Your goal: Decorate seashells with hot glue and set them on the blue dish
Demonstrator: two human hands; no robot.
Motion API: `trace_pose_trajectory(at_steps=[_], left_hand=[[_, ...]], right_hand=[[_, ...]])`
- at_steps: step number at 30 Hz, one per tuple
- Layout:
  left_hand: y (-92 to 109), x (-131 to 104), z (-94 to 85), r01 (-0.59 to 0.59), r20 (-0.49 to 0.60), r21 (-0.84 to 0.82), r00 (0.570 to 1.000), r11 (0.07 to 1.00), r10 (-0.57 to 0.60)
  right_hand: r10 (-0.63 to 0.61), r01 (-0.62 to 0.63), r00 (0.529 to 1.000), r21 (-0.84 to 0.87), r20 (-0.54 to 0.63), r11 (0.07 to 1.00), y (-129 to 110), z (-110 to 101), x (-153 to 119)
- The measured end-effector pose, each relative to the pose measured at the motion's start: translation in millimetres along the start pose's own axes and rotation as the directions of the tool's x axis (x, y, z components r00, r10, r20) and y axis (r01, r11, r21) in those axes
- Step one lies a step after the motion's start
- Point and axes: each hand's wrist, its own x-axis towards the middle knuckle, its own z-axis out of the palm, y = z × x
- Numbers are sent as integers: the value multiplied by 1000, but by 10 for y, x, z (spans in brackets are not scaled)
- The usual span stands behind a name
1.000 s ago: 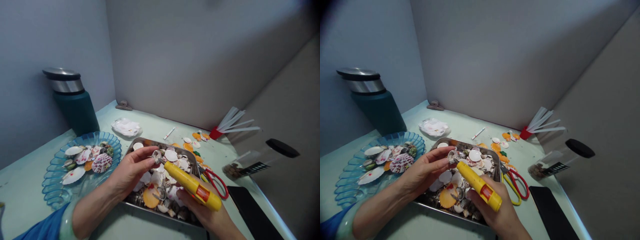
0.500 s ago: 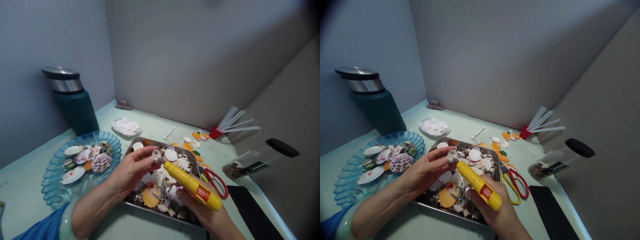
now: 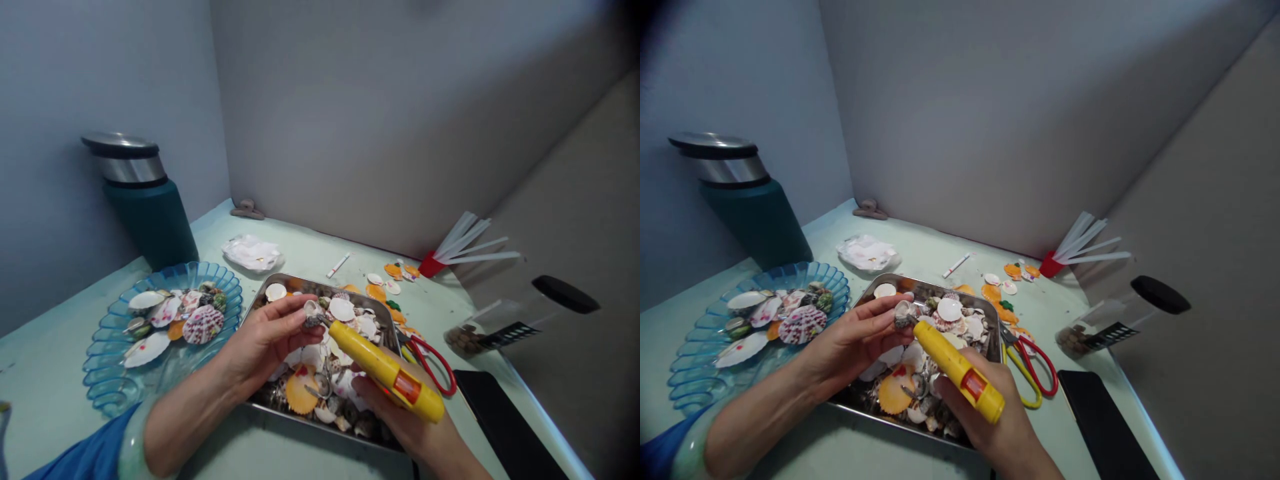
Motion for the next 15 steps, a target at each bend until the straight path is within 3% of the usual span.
trace_pose_trajectory(at_steps=[10, 15], left_hand=[[3, -4, 11, 24, -32, -11, 999, 1000, -25], [-10, 4, 17, 35, -37, -8, 999, 999, -35]], right_hand=[[-29, 29, 1000, -6, 12, 1000, 43, -7, 9], [15, -15, 999, -1, 29, 1000, 38, -4, 5]])
